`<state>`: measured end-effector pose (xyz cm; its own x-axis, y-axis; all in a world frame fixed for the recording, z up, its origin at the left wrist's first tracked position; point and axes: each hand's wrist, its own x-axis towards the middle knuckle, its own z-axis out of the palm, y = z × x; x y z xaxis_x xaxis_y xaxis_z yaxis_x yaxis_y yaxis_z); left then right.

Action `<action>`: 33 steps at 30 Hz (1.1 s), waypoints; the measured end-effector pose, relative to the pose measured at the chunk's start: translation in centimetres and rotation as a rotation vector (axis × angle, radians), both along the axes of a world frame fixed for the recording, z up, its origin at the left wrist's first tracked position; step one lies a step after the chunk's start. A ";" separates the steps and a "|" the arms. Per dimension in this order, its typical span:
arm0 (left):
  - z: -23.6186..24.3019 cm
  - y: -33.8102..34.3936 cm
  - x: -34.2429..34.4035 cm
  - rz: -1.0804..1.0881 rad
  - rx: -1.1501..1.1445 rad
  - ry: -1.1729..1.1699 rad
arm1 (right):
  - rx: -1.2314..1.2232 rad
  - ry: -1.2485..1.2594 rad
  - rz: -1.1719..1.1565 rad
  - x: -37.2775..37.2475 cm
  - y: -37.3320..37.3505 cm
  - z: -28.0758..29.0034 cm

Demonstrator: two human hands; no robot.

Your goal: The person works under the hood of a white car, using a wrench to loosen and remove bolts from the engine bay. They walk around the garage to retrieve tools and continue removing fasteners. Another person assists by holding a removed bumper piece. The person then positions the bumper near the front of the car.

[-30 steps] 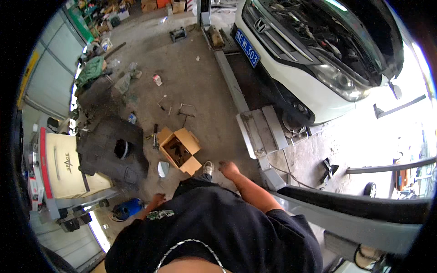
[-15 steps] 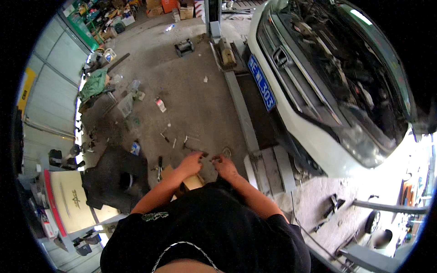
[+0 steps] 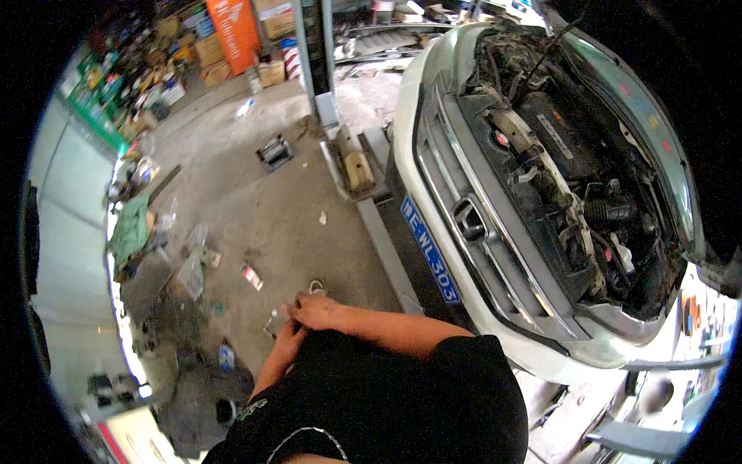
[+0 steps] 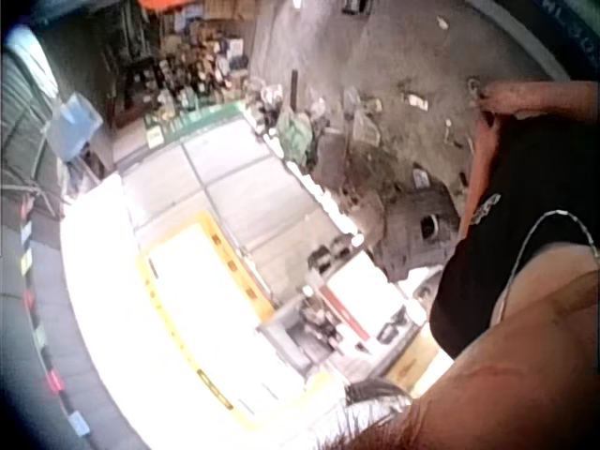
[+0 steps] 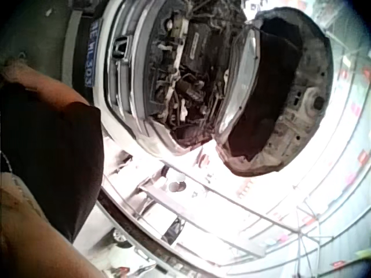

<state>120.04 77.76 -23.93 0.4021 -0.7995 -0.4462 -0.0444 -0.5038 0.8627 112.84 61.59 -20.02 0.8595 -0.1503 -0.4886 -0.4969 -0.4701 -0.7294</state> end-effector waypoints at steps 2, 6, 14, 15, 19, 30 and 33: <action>1.0 -4.3 4.1 -0.131 0.082 -0.058 | -0.034 0.032 -0.052 4.0 -2.5 -1.9; 2.2 -13.5 15.1 -0.391 0.121 -0.245 | 0.050 0.096 -0.180 13.2 -10.1 -2.2; 6.2 -35.1 30.8 -0.605 0.050 -0.459 | 0.257 -0.206 -0.384 22.5 -29.4 3.3; 6.6 -37.9 31.8 -0.576 0.079 -0.424 | 0.312 -0.254 -0.403 22.9 -32.2 3.1; 7.4 -48.4 34.4 -0.420 -0.063 -0.389 | 0.334 -0.198 -0.403 22.7 -42.8 3.4; 8.4 -70.0 45.0 -0.340 -0.262 -0.087 | 0.104 -0.302 -0.688 24.5 -58.8 6.5; 11.2 -77.7 43.3 -0.422 -0.326 -0.001 | -0.115 -0.272 -0.874 25.2 -62.9 5.9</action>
<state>163.31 0.05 -12.75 0.0154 -0.9890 -0.1470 -0.1860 -0.1473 0.9714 138.01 -1.29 -14.09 0.5004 -0.8353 -0.2278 -0.5275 -0.0855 -0.8452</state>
